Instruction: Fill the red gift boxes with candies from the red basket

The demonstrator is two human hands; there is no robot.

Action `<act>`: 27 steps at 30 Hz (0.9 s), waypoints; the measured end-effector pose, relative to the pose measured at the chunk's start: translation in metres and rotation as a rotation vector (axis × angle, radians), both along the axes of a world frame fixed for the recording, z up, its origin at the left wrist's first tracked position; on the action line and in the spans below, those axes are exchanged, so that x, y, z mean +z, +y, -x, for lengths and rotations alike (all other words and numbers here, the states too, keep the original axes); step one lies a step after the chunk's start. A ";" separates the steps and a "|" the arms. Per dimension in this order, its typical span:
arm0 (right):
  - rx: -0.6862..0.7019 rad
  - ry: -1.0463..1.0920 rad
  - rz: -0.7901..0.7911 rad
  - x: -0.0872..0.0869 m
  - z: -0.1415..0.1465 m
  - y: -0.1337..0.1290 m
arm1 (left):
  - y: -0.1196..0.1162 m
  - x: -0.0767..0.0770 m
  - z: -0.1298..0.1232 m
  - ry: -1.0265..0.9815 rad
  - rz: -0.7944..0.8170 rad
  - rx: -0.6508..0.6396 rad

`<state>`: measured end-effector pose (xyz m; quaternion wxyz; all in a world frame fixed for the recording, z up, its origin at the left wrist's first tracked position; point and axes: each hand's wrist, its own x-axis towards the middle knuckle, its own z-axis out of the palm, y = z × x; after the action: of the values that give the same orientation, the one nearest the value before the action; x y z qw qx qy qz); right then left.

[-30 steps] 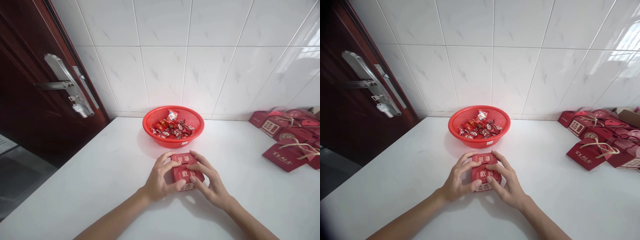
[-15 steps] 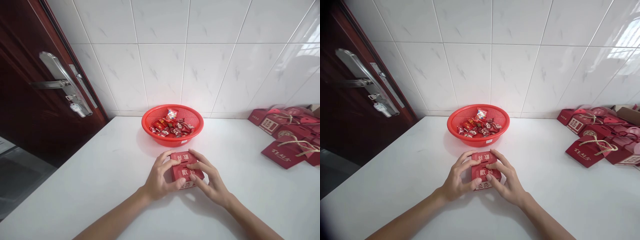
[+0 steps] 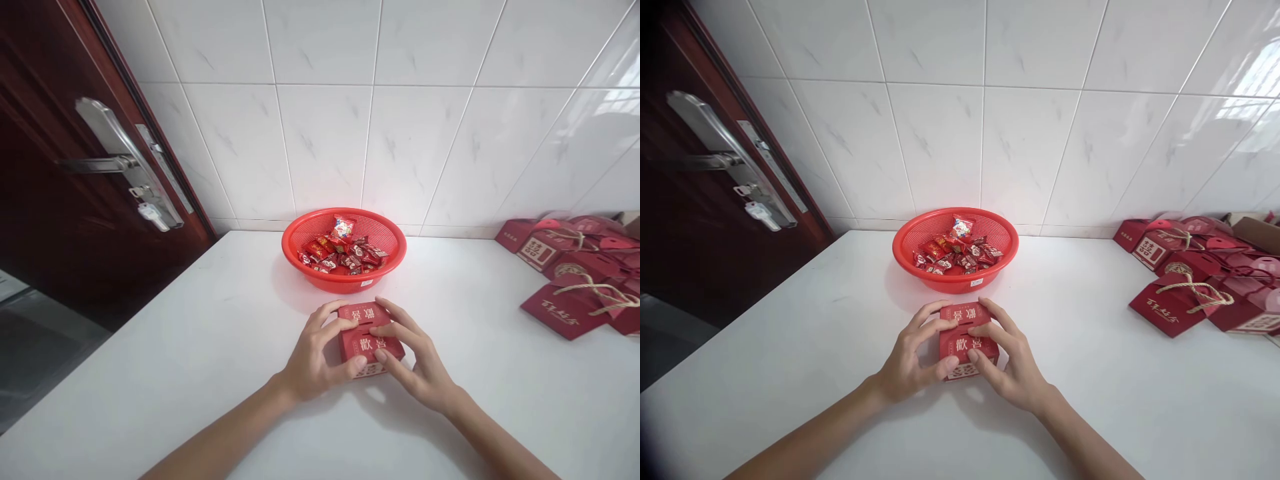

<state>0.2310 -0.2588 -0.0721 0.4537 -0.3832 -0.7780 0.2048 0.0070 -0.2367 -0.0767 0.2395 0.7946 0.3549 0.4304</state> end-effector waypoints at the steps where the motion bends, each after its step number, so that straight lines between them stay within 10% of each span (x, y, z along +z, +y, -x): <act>1: 0.001 -0.001 0.000 0.000 0.000 0.000 | 0.000 0.000 0.000 0.002 0.005 0.000; 27: -0.008 -0.048 0.006 0.000 0.000 0.000 | 0.000 -0.002 0.003 0.002 0.048 -0.018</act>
<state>0.2306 -0.2591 -0.0720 0.4346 -0.3925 -0.7866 0.1959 0.0043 -0.2370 -0.0790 0.2622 0.7921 0.3582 0.4190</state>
